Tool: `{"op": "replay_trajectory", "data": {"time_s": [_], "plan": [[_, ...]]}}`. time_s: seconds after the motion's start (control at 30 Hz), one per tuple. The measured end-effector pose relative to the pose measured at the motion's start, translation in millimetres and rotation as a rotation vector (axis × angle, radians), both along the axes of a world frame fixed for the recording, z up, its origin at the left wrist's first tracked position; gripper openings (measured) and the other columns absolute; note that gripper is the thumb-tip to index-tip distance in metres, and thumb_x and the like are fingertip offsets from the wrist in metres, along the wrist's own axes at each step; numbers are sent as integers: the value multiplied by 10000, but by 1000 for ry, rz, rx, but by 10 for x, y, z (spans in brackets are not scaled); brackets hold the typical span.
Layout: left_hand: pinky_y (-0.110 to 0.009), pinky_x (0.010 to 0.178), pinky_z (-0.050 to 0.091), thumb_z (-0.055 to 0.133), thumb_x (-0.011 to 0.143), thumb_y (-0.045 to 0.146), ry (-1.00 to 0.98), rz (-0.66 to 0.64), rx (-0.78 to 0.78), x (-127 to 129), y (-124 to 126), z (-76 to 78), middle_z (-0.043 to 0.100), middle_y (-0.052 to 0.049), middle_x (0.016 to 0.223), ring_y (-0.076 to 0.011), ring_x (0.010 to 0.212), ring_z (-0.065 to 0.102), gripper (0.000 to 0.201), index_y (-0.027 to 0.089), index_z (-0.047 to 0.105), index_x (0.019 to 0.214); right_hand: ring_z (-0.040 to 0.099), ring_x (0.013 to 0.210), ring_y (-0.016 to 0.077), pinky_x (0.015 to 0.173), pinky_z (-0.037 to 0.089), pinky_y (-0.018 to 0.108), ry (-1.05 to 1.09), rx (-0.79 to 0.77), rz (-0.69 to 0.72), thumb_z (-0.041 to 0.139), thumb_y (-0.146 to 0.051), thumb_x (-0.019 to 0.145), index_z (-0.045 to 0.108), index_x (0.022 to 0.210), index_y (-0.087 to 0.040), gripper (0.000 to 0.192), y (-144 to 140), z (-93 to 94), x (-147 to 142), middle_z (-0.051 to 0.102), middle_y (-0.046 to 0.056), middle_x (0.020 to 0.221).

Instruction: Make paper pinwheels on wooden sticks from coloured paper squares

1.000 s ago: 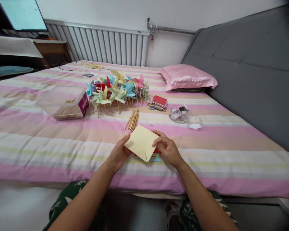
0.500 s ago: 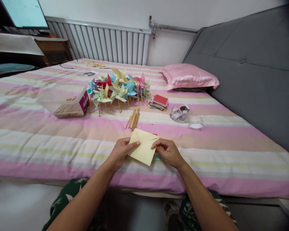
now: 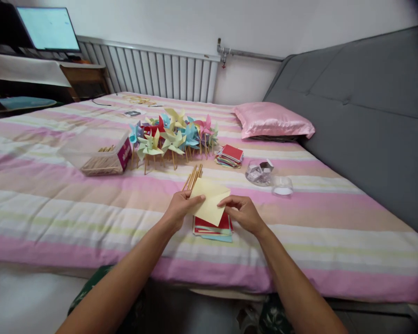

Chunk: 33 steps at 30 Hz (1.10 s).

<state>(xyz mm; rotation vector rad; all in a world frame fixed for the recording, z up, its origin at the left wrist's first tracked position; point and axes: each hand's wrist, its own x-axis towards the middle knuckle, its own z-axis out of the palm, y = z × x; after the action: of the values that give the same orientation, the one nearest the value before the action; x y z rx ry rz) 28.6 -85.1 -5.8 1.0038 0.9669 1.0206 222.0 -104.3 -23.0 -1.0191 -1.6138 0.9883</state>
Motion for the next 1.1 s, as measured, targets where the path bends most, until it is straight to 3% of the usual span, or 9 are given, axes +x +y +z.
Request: {"op": "replay_trajectory", "data": {"time_s": [0.37, 0.5, 0.6, 0.7, 0.87, 0.97, 1.1], "plan": [[-277, 532, 484, 791, 509, 281, -148, 75, 98, 312, 837, 319, 697, -81, 672, -177, 551, 618, 332, 88, 688, 759, 637, 758, 159, 694, 495, 284, 0, 171, 14, 639, -191, 703, 703, 789, -189, 106, 865, 408, 169, 699, 40, 812], [-242, 496, 454, 786, 519, 262, -91, 82, 163, 369, 1206, 531, 687, -62, 633, -150, 511, 597, 273, 94, 692, 713, 641, 757, 159, 685, 498, 281, -27, 185, 32, 629, -186, 707, 707, 793, -193, 116, 1186, 643, 221, 702, 38, 822], [-231, 489, 442, 783, 525, 262, -70, 64, 202, 377, 1367, 601, 688, -58, 633, -143, 504, 593, 253, 100, 698, 699, 644, 771, 164, 694, 499, 286, -89, 210, 69, 606, -149, 708, 712, 797, -201, 148, 1330, 774, 267, 708, 33, 833], [-251, 532, 465, 776, 551, 281, -97, 2, 162, 374, 1414, 507, 708, -72, 701, -162, 554, 621, 284, 110, 709, 768, 645, 780, 173, 698, 498, 292, -164, 215, 83, 597, -148, 727, 718, 804, -212, 157, 1372, 752, 312, 712, 36, 844], [-246, 521, 457, 763, 586, 276, -93, -76, 74, 368, 1401, 289, 699, -73, 689, -157, 548, 610, 262, 101, 707, 772, 650, 770, 178, 684, 517, 291, -162, 134, 165, 672, -219, 713, 721, 807, -230, 106, 1393, 517, 392, 711, 29, 822], [-247, 516, 460, 761, 583, 282, -88, -53, 63, 364, 1416, 290, 696, -78, 689, -167, 556, 614, 259, 98, 704, 756, 657, 738, 184, 650, 532, 292, -163, 103, 215, 697, -242, 695, 726, 810, -241, 118, 1436, 449, 432, 719, 26, 797], [-254, 520, 476, 764, 575, 288, -99, -4, 43, 364, 1429, 324, 703, -81, 720, -171, 558, 619, 272, 106, 705, 768, 653, 656, 168, 611, 530, 274, -109, 118, 149, 708, -259, 695, 730, 756, -232, 71, 1474, 436, 439, 717, 21, 700]]}}
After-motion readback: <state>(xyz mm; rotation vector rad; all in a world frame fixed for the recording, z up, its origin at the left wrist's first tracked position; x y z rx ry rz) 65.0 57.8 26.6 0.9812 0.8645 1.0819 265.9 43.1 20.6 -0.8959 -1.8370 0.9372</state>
